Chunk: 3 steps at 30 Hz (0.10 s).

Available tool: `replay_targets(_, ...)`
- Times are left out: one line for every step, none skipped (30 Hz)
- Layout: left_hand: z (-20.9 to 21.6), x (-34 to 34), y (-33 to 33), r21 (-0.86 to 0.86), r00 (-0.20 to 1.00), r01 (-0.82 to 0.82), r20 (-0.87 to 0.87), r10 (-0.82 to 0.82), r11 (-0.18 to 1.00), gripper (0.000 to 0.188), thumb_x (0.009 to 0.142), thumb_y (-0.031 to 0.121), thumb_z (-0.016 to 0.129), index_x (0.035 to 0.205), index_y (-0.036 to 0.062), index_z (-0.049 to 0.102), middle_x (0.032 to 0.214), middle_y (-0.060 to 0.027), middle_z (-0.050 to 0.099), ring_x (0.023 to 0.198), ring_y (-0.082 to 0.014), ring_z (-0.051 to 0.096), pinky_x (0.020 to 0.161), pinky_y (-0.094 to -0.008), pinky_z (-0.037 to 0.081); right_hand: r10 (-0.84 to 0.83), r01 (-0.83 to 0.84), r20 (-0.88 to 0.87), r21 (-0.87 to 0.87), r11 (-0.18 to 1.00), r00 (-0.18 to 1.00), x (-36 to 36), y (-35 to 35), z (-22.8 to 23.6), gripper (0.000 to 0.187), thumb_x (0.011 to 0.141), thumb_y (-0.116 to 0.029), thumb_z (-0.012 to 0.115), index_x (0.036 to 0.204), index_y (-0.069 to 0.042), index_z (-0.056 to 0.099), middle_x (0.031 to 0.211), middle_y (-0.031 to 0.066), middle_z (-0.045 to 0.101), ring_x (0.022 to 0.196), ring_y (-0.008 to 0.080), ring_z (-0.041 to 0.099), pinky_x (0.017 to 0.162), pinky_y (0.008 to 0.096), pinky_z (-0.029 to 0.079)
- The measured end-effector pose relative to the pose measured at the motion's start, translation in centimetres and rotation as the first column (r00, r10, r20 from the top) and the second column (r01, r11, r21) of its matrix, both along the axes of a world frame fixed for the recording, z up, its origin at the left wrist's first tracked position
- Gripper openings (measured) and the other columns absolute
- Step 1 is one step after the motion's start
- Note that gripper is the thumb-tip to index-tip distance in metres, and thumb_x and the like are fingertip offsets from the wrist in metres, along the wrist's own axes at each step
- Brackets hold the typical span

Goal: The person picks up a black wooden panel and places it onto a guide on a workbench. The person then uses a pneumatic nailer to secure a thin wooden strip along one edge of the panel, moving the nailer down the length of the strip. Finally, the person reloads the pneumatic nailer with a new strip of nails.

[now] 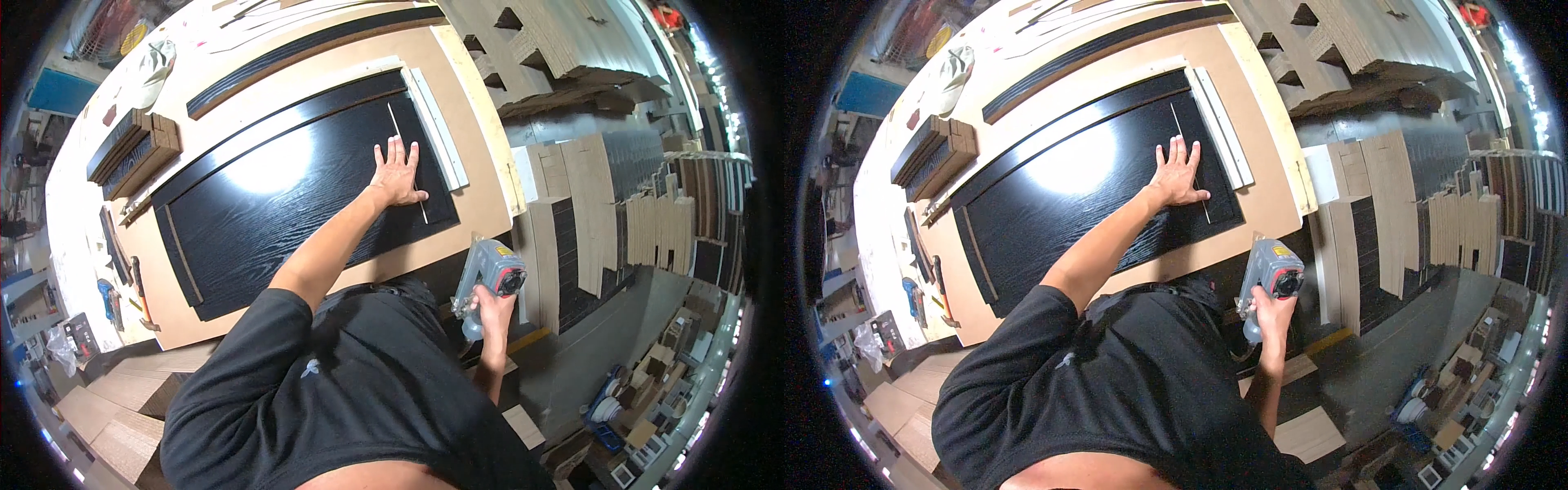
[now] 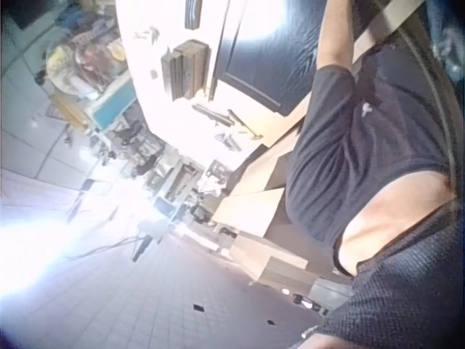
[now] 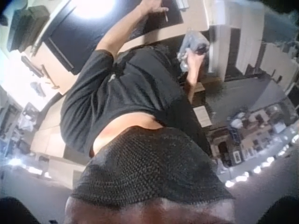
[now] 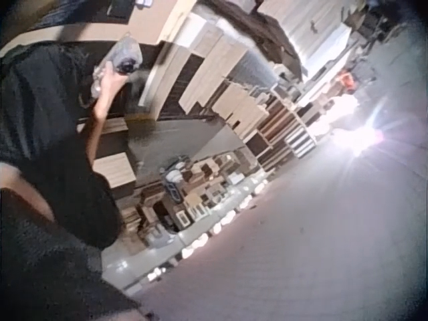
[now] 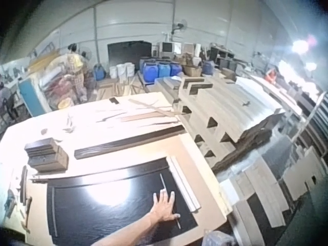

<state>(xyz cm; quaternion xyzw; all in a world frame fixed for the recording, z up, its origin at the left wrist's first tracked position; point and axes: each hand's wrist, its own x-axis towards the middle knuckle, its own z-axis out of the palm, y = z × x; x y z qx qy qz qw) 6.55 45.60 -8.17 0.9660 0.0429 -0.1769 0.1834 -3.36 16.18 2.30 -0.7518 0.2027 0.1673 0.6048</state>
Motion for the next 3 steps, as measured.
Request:
replay_targets(0.1,0.6,0.1,0.031,1.000,0.025,-0.019,-0.024,0.999,0.117,0.077,0.067,0.066,0.155,-0.0009,0.009,0.155,-0.0396,0.006,0.147,-0.0502,0.005,0.113,-0.0685,0.008,0.015,-0.016,-0.024,-0.030,0.999,1.000,0.9,0.1,0.1,0.035,0.077,0.007,0.059,0.111,0.002,0.053,0.068,0.0065,0.057,0.050,0.0143,0.054,0.045,0.0288,0.047)
replay_targets(0.1,1.0,0.3,0.018,0.999,0.027,-0.021,-0.026,0.999,0.119,0.076,0.065,0.068,0.155,-0.0009,0.008,0.155,-0.0389,0.006,0.147,-0.0497,0.004,0.114,-0.0686,0.007,0.038,-0.041,-0.064,-0.037,0.998,0.997,1.9,0.3,0.3,0.037,0.077,0.007,0.058,0.113,0.002,0.053,0.069,0.0072,0.057,0.050,0.0147,0.054,0.045,0.0297,0.048)
replay_targets(0.0,1.5,0.7,0.013,0.998,0.017,-0.060,-0.016,1.000,0.119,0.076,0.065,0.068,0.155,-0.0009,0.008,0.155,-0.0389,0.006,0.147,-0.0497,0.004,0.114,-0.0686,0.007,0.060,-0.062,-0.085,-0.022,0.998,0.995,2.9,0.5,0.4,0.038,0.077,0.007,0.058,0.114,0.001,0.053,0.070,0.0079,0.057,0.050,0.0150,0.055,0.046,0.0305,0.048)
